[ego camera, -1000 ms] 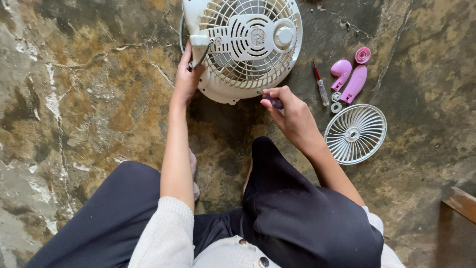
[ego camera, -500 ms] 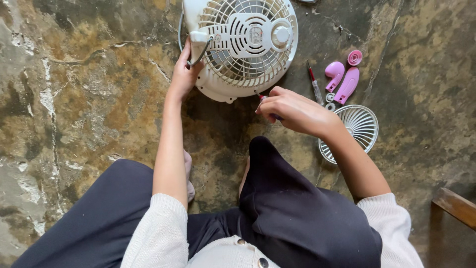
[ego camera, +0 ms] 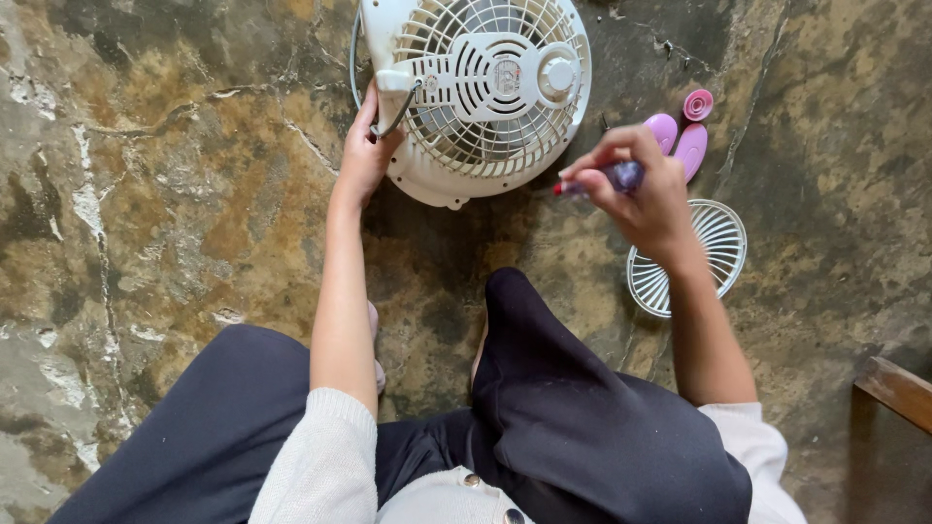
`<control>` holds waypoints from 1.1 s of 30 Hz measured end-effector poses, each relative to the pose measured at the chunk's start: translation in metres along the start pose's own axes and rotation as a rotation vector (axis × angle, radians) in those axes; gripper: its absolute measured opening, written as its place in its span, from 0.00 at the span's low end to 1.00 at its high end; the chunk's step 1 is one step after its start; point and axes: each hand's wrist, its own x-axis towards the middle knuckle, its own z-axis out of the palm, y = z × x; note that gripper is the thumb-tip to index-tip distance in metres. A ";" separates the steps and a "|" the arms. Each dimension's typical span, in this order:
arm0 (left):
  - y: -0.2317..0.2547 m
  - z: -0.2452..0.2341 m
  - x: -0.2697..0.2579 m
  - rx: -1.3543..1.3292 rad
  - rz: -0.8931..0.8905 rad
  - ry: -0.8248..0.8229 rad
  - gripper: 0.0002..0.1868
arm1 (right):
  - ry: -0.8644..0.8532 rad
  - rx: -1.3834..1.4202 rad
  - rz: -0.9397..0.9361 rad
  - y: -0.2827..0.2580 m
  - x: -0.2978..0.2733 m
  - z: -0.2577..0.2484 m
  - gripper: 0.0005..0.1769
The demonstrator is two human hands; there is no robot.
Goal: The person sits on the floor and uses a screwdriver to remove screws from the back grill of a white electric fan. They loosen and remove multiple screws, then detach the back grill from the fan body.
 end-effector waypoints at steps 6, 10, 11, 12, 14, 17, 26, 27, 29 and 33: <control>-0.004 0.000 0.001 0.000 0.043 -0.008 0.43 | 0.489 0.256 -0.265 0.048 -0.030 0.073 0.21; -0.003 -0.001 -0.002 -0.054 0.034 -0.006 0.42 | 0.575 0.097 -0.264 0.054 -0.030 0.095 0.16; -0.002 -0.002 -0.002 -0.062 0.021 -0.002 0.42 | 0.571 0.150 -0.248 0.053 -0.029 0.098 0.16; -0.001 -0.001 -0.003 -0.073 0.005 0.003 0.42 | 0.564 0.202 -0.231 0.051 -0.030 0.099 0.15; 0.001 0.001 -0.003 -0.052 -0.048 0.017 0.43 | 0.595 0.152 -0.216 0.049 -0.028 0.100 0.13; 0.004 0.002 -0.004 -0.050 -0.070 0.025 0.43 | 0.612 0.064 -0.256 0.044 -0.022 0.100 0.13; -0.003 0.009 -0.007 -0.023 -0.008 0.047 0.42 | 0.654 -0.144 -0.364 0.035 -0.012 0.116 0.15; -0.006 0.010 -0.007 -0.024 0.004 0.046 0.42 | 0.669 -0.126 -0.340 0.037 -0.013 0.118 0.15; -0.012 0.011 -0.008 -0.027 0.041 0.051 0.42 | 0.704 -0.135 -0.309 0.040 -0.016 0.123 0.14; -0.009 0.009 -0.010 0.095 0.009 0.083 0.40 | 0.736 -0.029 -0.271 0.045 -0.019 0.132 0.12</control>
